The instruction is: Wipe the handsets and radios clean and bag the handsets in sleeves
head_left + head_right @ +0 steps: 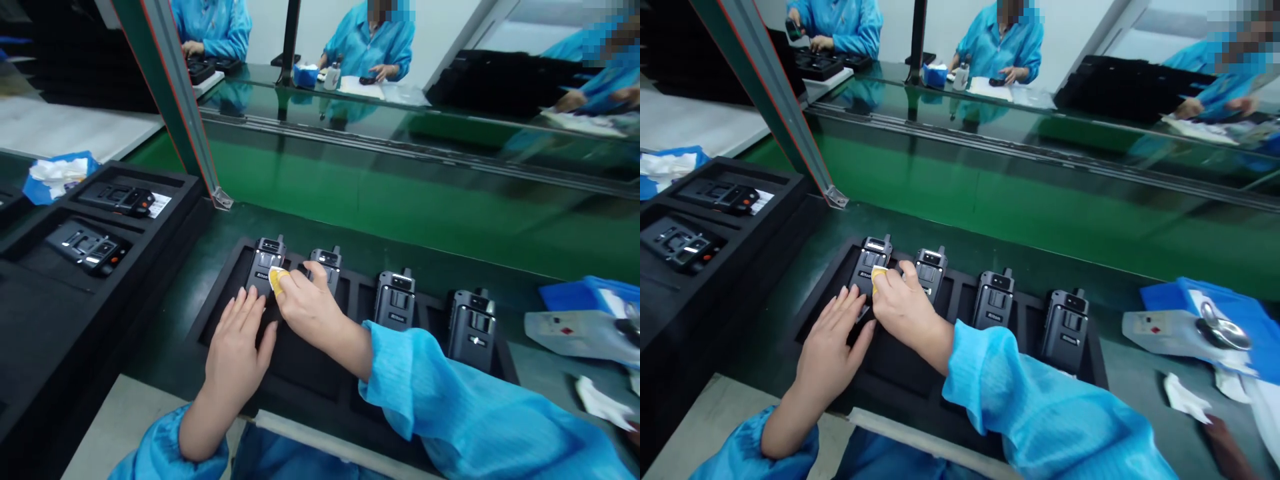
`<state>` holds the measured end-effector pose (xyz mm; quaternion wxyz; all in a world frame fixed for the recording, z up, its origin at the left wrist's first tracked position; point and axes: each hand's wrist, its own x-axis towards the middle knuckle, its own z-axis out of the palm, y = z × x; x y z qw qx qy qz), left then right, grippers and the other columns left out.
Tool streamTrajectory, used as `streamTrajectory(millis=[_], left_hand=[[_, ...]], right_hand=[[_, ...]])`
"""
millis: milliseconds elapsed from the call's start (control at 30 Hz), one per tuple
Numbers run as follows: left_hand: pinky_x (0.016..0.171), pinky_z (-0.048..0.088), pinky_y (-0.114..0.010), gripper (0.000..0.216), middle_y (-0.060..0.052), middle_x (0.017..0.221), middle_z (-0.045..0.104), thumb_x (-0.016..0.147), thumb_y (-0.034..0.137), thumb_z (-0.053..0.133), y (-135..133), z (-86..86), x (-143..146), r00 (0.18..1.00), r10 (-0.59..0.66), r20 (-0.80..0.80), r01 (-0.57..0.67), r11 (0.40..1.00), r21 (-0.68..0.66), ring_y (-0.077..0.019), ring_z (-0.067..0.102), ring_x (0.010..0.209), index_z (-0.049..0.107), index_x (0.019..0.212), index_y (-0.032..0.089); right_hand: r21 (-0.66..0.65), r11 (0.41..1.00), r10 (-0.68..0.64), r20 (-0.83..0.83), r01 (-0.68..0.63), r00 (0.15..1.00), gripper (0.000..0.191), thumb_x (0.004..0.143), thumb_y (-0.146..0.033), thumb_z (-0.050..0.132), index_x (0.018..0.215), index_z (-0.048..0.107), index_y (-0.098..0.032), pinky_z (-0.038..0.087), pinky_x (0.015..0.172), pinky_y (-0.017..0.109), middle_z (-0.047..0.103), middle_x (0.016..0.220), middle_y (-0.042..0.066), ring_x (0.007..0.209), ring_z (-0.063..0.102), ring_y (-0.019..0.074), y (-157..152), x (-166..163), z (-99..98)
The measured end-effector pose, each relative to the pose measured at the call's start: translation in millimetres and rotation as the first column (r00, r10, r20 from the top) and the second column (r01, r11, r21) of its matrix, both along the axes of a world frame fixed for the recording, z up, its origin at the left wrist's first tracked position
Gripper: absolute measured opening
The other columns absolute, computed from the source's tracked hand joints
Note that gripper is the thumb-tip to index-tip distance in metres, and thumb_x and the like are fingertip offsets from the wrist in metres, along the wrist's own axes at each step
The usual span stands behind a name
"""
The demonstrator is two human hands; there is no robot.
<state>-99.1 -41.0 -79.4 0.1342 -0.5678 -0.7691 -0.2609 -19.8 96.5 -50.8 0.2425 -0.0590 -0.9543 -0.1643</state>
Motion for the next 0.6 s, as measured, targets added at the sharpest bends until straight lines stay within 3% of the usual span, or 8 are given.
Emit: streamTrajectory(millis=[200,267,333,400,467,533,567,600], left_hand=[[0.095,0.048,-0.048,0.036,-0.02,0.12,0.063,0.09,0.028,0.047,-2.1,-3.1,0.1,1.0,-0.006,0.003,0.006,1.0,0.014,-0.0317,0.056,0.117,0.058,0.117,0.007],[0.096,0.047,-0.048,0.038,-0.02,0.121,0.062,0.09,0.03,0.047,-2.3,-4.0,-0.5,1.0,-0.002,0.016,0.002,1.0,0.01,-0.0316,0.055,0.118,0.057,0.118,0.008],[0.098,0.046,-0.049,0.039,-0.019,0.123,0.061,0.089,0.031,0.047,-1.8,-4.6,-1.7,1.0,0.006,0.029,-0.006,1.0,0.008,-0.0314,0.053,0.12,0.057,0.12,0.01],[0.099,0.045,-0.048,0.039,-0.019,0.123,0.061,0.089,0.033,0.047,-1.0,-4.4,-2.8,1.0,0.002,0.028,-0.002,1.0,0.015,-0.0313,0.053,0.121,0.057,0.12,0.011],[0.098,0.046,-0.048,0.039,-0.02,0.122,0.062,0.089,0.035,0.046,-0.7,-3.1,-2.7,1.0,-0.012,0.019,0.012,1.0,0.022,-0.0321,0.054,0.119,0.059,0.117,0.011],[0.096,0.046,-0.05,0.041,-0.021,0.119,0.063,0.089,0.038,0.044,-1.3,-2.1,-1.7,1.0,-0.01,0.025,0.01,1.0,0.016,-0.0342,0.056,0.117,0.061,0.114,0.01],[0.096,0.046,-0.051,0.043,-0.022,0.119,0.063,0.089,0.04,0.044,-1.8,-2.6,-1.6,0.999,0.003,0.037,-0.003,1.0,0.002,-0.0356,0.055,0.117,0.061,0.113,0.01],[0.096,0.045,-0.052,0.044,-0.022,0.121,0.061,0.088,0.041,0.043,-2.3,-4.1,-2.0,0.997,0.029,0.065,-0.028,1.0,-0.012,-0.0371,0.053,0.118,0.06,0.115,0.011]], right_hand=[[-0.103,0.99,-0.096,-0.014,0.094,0.995,0.031,0.081,-0.004,0.045,0.062,0.064,-0.018,0.019,0.091,0.041,0.057,0.067,0.001,0.069,0.049,0.0146,5.8,34.2,12.8],[-0.216,0.966,-0.148,-0.001,0.145,0.989,0.026,0.077,-0.004,0.048,0.068,0.067,-0.018,0.02,0.089,0.042,0.061,0.073,0.002,0.071,0.051,0.0143,12.5,60.2,24.1],[-0.413,0.889,-0.222,-0.008,0.199,0.975,0.024,0.074,-0.006,0.05,0.074,0.069,-0.02,0.023,0.088,0.045,0.064,0.08,0.004,0.074,0.053,0.0154,21.4,91.3,38.1],[-0.707,0.678,-0.318,-0.038,0.199,0.947,0.021,0.073,-0.013,0.052,0.074,0.071,-0.022,0.028,0.086,0.045,0.065,0.081,0.005,0.077,0.054,0.0176,30.5,123.2,53.2],[-0.963,0.259,-0.426,-0.048,0.071,0.904,0.015,0.07,-0.023,0.057,0.073,0.072,-0.023,0.036,0.077,0.04,0.065,0.076,0.005,0.077,0.055,0.0187,35.8,152.7,67.2],[-0.965,-0.194,-0.539,-0.044,-0.175,0.841,0.012,0.061,-0.026,0.065,0.071,0.072,-0.023,0.037,0.063,0.031,0.064,0.07,0.003,0.069,0.053,0.0156,35.2,177.3,77.2],[-0.889,-0.343,-0.594,-0.046,-0.304,0.803,0.014,0.055,-0.025,0.068,0.069,0.072,-0.022,0.034,0.058,0.027,0.063,0.068,0.002,0.064,0.05,0.013,33.4,187.4,79.7],[-0.803,-0.428,-0.643,-0.052,-0.416,0.764,0.017,0.05,-0.021,0.069,0.067,0.072,-0.021,0.032,0.054,0.024,0.062,0.066,0.001,0.06,0.046,0.0102,31.2,196.3,80.4]])
